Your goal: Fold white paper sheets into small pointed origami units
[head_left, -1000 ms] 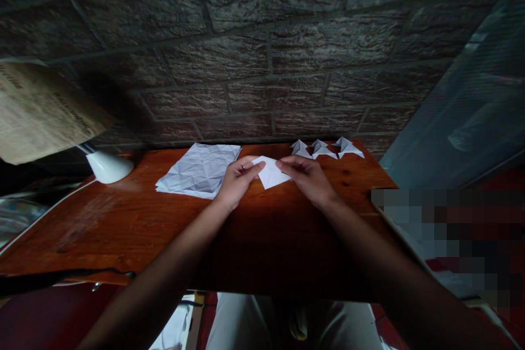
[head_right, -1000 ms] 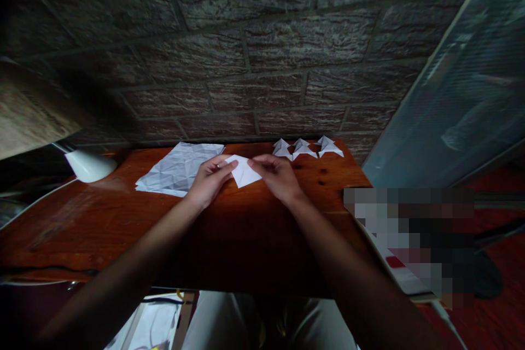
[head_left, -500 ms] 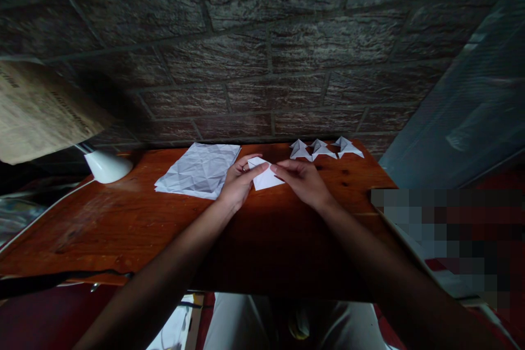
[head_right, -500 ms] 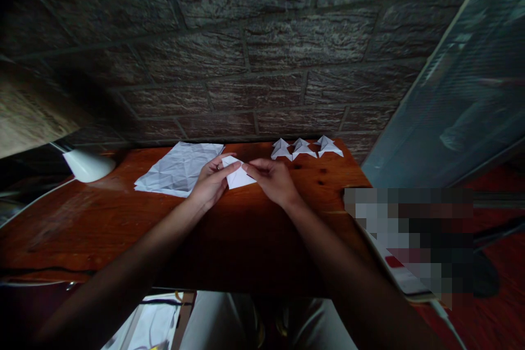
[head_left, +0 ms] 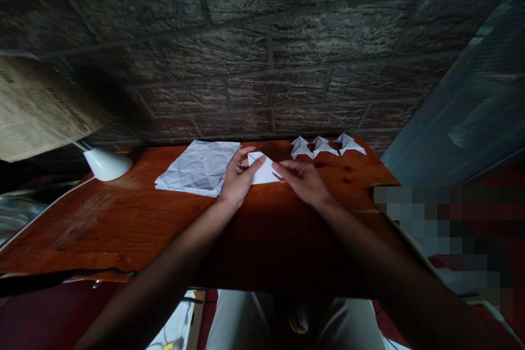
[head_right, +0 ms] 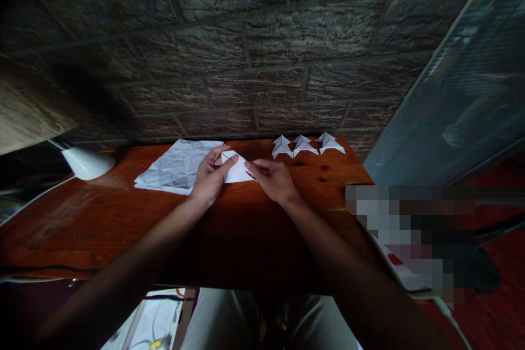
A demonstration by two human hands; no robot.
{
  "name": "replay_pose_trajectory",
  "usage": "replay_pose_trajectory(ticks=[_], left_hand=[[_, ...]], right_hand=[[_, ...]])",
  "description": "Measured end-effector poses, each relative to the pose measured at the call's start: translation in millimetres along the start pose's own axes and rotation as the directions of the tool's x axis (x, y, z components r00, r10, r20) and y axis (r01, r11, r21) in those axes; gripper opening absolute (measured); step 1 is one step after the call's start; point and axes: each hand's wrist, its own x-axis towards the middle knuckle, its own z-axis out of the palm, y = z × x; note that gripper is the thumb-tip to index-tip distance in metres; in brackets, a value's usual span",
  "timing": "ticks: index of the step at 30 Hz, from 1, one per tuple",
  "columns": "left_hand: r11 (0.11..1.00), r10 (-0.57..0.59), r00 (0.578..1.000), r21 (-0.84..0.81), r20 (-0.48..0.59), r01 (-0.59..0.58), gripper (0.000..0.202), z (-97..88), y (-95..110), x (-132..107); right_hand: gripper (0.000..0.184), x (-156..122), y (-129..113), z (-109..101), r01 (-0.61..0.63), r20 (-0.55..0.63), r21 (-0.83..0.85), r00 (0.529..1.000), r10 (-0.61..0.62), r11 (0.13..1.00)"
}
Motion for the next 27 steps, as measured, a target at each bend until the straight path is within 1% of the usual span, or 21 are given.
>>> replay_pose_trajectory(ticks=[1,3,6,8,10,13,15,18,22,24,27], left_hand=[[1.0,0.006,1.0,0.006,-0.005,-0.006,0.052,0.1,-0.2,-0.3],[1.0,-0.024,0.999,0.003,0.022,0.024,0.048,0.6,-0.3,-1.0],[0.99,-0.135,0.985,-0.015,0.106,0.137,0.039,1.0,-1.1,-1.8],[0.982,-0.182,0.975,-0.034,0.126,0.187,0.036,0.1,-2.3,-1.7],[0.985,-0.163,0.98,-0.041,0.115,0.168,0.036,-1.5,-3.4,-1.2],[0.997,-0.08,0.99,-0.015,0.116,0.082,0.033,-2.8,-4.0,-0.7],[0.998,-0.064,0.989,-0.016,0.13,0.066,0.032,-1.5,-3.4,-1.3],[0.99,-0.105,0.986,-0.076,0.128,0.116,0.034,3.3,-1.7,-3.0],[0.962,-0.192,0.972,-0.173,0.134,0.213,0.037,8.6,-1.9,-5.0],[0.951,-0.221,0.965,-0.187,0.141,0.245,0.037,9.3,-3.8,-5.4],[0.942,-0.25,0.961,-0.199,0.115,0.269,0.035,8.5,-6.7,-5.1]], right_hand=[[0.038,-0.1,0.4,-0.4,0.005,0.008,-0.015,1.0,-0.005,1.0],[0.037,-1.0,-0.2,-0.7,0.049,-0.002,-0.057,0.999,-0.049,0.997],[0.036,-2.8,-1.4,0.2,0.13,-0.025,-0.136,0.991,-0.135,0.982],[0.036,-3.4,-1.0,1.2,0.145,-0.023,-0.154,0.988,-0.15,0.977],[0.036,-3.1,-0.2,2.2,0.121,-0.007,-0.118,0.992,-0.122,0.986],[0.036,-2.0,-0.6,3.1,0.068,0.01,-0.028,0.998,-0.068,0.997],[0.037,-1.5,-2.1,3.7,0.066,0.008,-0.001,0.998,-0.066,0.998],[0.038,-1.3,-3.1,5.4,0.065,-0.007,0.021,0.998,-0.065,0.998],[0.041,-0.5,3.4,8.5,0.041,-0.06,0.026,0.997,-0.039,0.999],[0.041,0.2,7.7,9.4,0.033,-0.085,0.017,0.996,-0.032,0.999],[0.04,0.8,9.9,9.1,0.011,-0.089,0.026,0.996,-0.008,1.0]])
